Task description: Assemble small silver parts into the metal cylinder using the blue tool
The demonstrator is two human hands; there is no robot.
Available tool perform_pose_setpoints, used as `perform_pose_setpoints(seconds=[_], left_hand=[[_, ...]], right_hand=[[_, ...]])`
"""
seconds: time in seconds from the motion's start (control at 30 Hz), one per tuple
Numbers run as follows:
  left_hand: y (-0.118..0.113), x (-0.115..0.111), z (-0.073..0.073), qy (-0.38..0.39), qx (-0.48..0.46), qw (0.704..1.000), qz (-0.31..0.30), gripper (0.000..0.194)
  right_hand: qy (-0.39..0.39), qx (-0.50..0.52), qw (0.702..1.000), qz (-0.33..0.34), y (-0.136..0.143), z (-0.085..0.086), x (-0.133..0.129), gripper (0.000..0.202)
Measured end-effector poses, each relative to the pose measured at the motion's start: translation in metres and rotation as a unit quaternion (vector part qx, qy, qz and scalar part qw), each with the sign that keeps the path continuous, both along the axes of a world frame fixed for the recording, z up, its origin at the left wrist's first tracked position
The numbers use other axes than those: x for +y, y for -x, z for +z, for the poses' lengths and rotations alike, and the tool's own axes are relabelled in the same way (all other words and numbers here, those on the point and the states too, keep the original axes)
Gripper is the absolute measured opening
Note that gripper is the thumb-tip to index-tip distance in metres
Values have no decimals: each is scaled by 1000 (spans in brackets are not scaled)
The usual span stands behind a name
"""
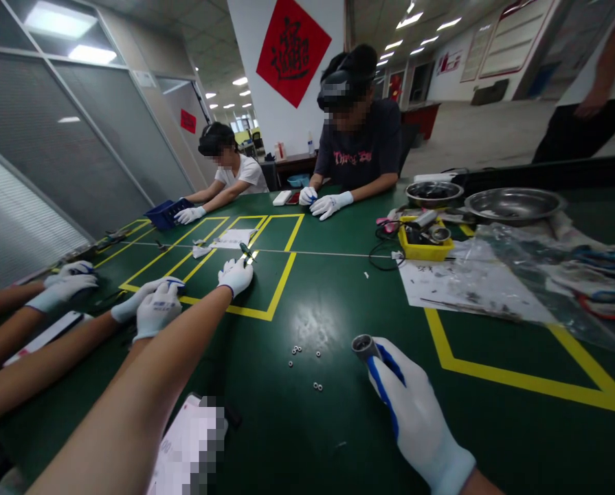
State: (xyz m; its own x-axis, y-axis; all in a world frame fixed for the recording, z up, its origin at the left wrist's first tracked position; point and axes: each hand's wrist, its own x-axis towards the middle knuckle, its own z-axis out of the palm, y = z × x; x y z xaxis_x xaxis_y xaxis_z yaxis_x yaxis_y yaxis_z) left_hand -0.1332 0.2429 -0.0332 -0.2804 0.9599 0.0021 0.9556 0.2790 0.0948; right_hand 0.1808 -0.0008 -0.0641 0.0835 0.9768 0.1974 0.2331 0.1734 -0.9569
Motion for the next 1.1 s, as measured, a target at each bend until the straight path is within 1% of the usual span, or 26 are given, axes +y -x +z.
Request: perform_pose_setpoints(seconds=[0.07,0.13,0.2,0.33,0.4,0.47,0.57,0.67,0.83,0.93,1.03,1.1], left_hand=[[0,7,-7,1,9,1000,-3,57],[-2,13,-12,2,17,1000,-8,59],[-4,16,-15,6,24,1000,-15,61],[-6,13,-13,18,39,998,-42,62],[-7,7,-10,27,48,996,-70,63],[-8,-2,-6,37,57,992,-106,62],[-13,-20,1,58,71,982,-167,62],[-22,-44,8,85,80,966,-232,62],[-45,-96,15,116,80,935,-326,60],[-59,-128,20,122,86,911,-384,59],[-69,-155,26,136,84,894,-418,62],[-73,-169,31,143,75,888,-431,67]], right_hand=[[6,6,1000,-7,0,-5,-1,54],[10,16,1000,1,-1,-10,-1,54],[11,16,1000,15,-2,-10,-1,53],[10,3,999,39,-5,-3,-1,48],[8,2,999,50,-5,1,0,48],[9,1,999,42,-4,3,0,49],[9,0,1000,29,-1,5,2,49],[1,2,1000,15,0,5,3,50],[26,2,1000,-3,1,2,6,51],[22,11,999,-22,2,0,7,49],[7,38,999,-15,2,1,8,45],[-1,56,998,-10,2,3,8,42]])
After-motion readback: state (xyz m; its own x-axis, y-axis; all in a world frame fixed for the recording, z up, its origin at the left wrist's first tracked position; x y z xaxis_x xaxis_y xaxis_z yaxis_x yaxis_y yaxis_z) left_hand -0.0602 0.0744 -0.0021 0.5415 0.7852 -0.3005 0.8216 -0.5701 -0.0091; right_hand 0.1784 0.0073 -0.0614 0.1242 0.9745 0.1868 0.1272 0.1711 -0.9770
